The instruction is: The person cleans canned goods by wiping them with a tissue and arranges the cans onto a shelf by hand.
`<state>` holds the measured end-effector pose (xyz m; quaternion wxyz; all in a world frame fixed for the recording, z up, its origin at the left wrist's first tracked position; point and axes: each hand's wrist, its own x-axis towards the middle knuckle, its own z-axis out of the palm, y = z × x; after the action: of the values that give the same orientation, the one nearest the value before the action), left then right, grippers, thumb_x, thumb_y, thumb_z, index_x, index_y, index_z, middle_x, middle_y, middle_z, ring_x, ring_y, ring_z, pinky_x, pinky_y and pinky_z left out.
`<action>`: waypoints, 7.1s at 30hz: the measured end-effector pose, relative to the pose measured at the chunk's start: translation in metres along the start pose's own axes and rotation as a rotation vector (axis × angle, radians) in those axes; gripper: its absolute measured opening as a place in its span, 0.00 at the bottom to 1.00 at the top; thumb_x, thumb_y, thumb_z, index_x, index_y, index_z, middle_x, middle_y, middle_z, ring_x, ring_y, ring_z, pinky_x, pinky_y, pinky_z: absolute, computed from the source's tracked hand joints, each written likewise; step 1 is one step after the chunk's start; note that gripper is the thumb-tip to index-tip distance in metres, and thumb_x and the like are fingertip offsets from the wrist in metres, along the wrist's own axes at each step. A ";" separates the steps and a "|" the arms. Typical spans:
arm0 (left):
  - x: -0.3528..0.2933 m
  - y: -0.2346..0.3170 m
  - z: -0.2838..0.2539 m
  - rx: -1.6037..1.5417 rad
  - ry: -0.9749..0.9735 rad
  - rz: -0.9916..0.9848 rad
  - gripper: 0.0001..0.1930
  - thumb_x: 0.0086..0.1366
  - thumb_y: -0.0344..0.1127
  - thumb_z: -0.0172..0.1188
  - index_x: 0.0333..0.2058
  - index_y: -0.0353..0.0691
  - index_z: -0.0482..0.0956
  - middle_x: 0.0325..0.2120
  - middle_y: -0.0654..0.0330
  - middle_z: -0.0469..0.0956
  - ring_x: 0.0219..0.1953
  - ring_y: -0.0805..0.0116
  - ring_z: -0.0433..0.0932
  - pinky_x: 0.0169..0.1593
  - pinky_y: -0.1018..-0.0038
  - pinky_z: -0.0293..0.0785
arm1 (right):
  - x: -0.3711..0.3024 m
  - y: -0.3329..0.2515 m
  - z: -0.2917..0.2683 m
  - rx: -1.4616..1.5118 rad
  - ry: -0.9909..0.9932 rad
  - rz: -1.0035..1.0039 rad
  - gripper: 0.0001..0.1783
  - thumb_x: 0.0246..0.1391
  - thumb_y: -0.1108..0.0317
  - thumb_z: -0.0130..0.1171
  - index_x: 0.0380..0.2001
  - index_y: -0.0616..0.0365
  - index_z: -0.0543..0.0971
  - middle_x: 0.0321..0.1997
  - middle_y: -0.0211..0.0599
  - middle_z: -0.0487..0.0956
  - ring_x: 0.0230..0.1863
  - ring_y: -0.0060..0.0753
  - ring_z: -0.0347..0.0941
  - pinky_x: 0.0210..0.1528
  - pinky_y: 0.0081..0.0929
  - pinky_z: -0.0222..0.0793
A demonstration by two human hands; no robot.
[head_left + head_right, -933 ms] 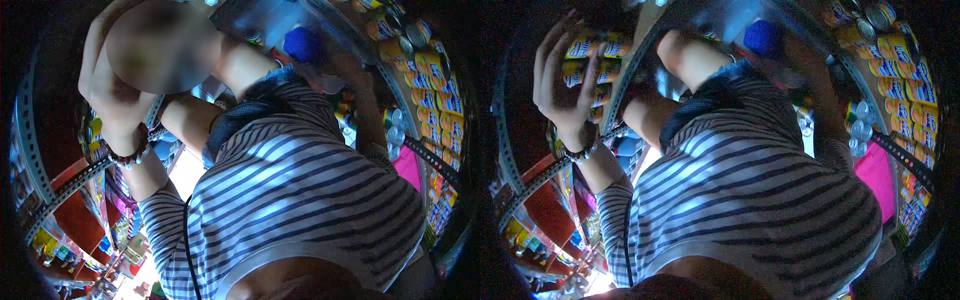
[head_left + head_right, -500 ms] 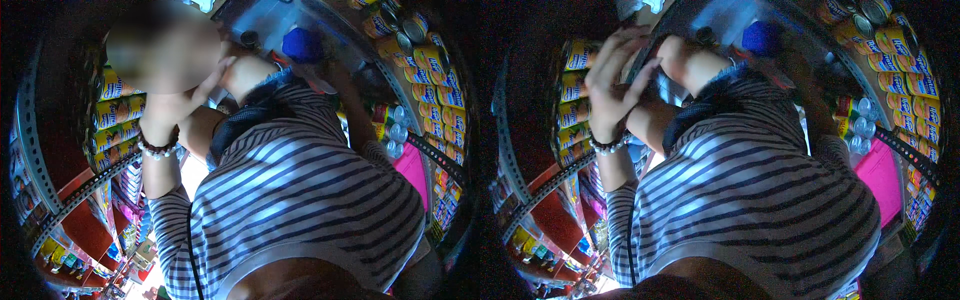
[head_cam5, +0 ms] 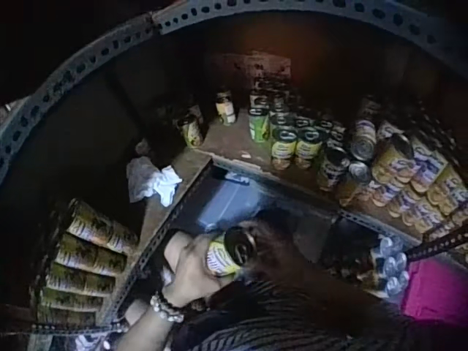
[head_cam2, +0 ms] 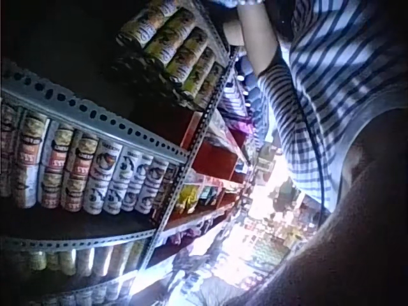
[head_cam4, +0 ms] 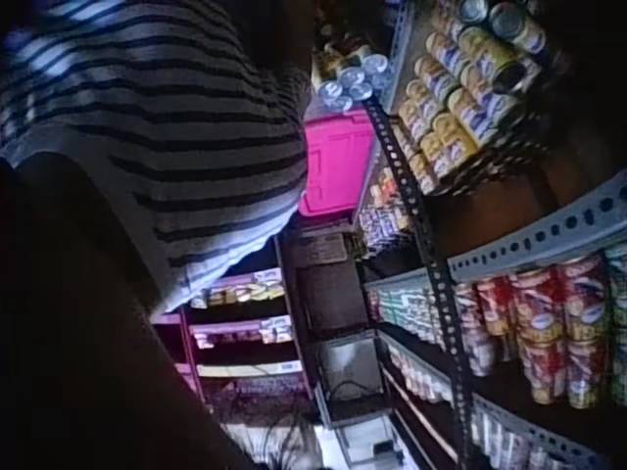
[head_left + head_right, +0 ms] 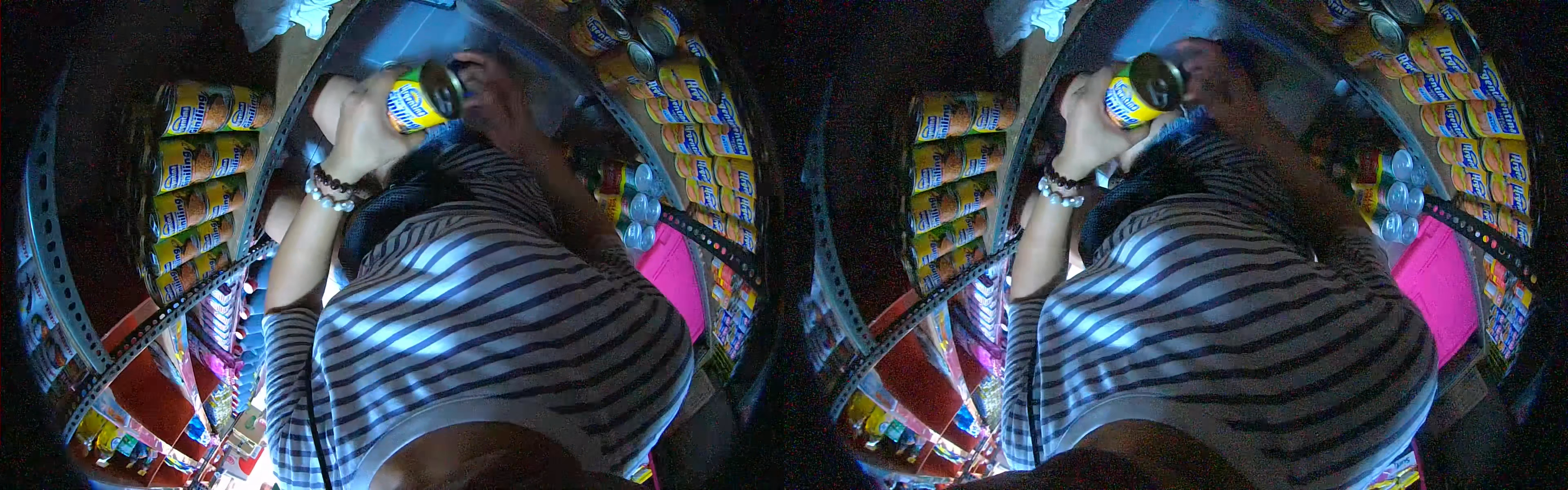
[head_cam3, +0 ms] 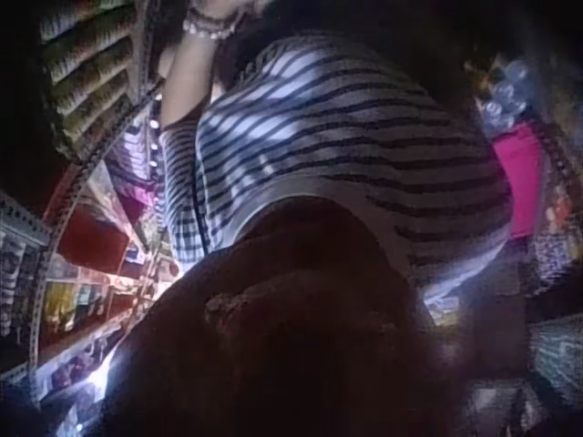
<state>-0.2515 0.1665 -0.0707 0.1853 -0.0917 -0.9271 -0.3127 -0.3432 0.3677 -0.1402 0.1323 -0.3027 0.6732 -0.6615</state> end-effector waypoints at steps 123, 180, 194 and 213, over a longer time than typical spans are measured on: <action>0.051 -0.088 -0.020 -0.326 0.955 -0.345 0.38 0.52 0.22 0.71 0.59 0.30 0.61 0.47 0.56 0.75 0.49 0.71 0.74 0.54 0.73 0.72 | 0.337 0.071 0.124 -0.325 -0.377 -0.361 0.27 0.53 0.77 0.51 0.59 0.61 0.69 0.59 0.50 0.73 0.62 0.42 0.67 0.62 0.38 0.63; 0.043 -0.087 -0.032 -0.296 1.067 -0.335 0.39 0.44 0.21 0.71 0.57 0.27 0.65 0.49 0.51 0.75 0.50 0.65 0.75 0.56 0.70 0.72 | 0.238 -0.063 0.133 0.117 -0.507 -0.451 0.45 0.38 0.65 0.78 0.59 0.61 0.64 0.55 0.41 0.74 0.57 0.32 0.70 0.61 0.34 0.67; 0.039 -0.095 -0.032 -0.307 1.079 -0.303 0.38 0.45 0.24 0.73 0.56 0.28 0.66 0.46 0.49 0.77 0.49 0.65 0.76 0.55 0.70 0.73 | 0.232 -0.044 0.129 0.190 -0.572 -0.430 0.52 0.40 0.59 0.76 0.64 0.64 0.57 0.63 0.53 0.67 0.65 0.44 0.63 0.65 0.39 0.60; -0.112 -0.010 -0.047 -0.354 0.455 -0.686 0.21 0.62 0.23 0.62 0.53 0.29 0.72 0.48 0.53 0.78 0.52 0.69 0.76 0.55 0.73 0.73 | 0.235 0.029 0.145 0.049 -0.473 -0.156 0.61 0.34 0.57 0.80 0.65 0.72 0.55 0.63 0.64 0.65 0.59 0.50 0.69 0.53 0.37 0.72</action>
<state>-0.1385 0.1233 -0.0866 0.2515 0.2616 -0.7719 -0.5220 -0.4504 0.1115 -0.1290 0.2421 -0.4971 0.5817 -0.5966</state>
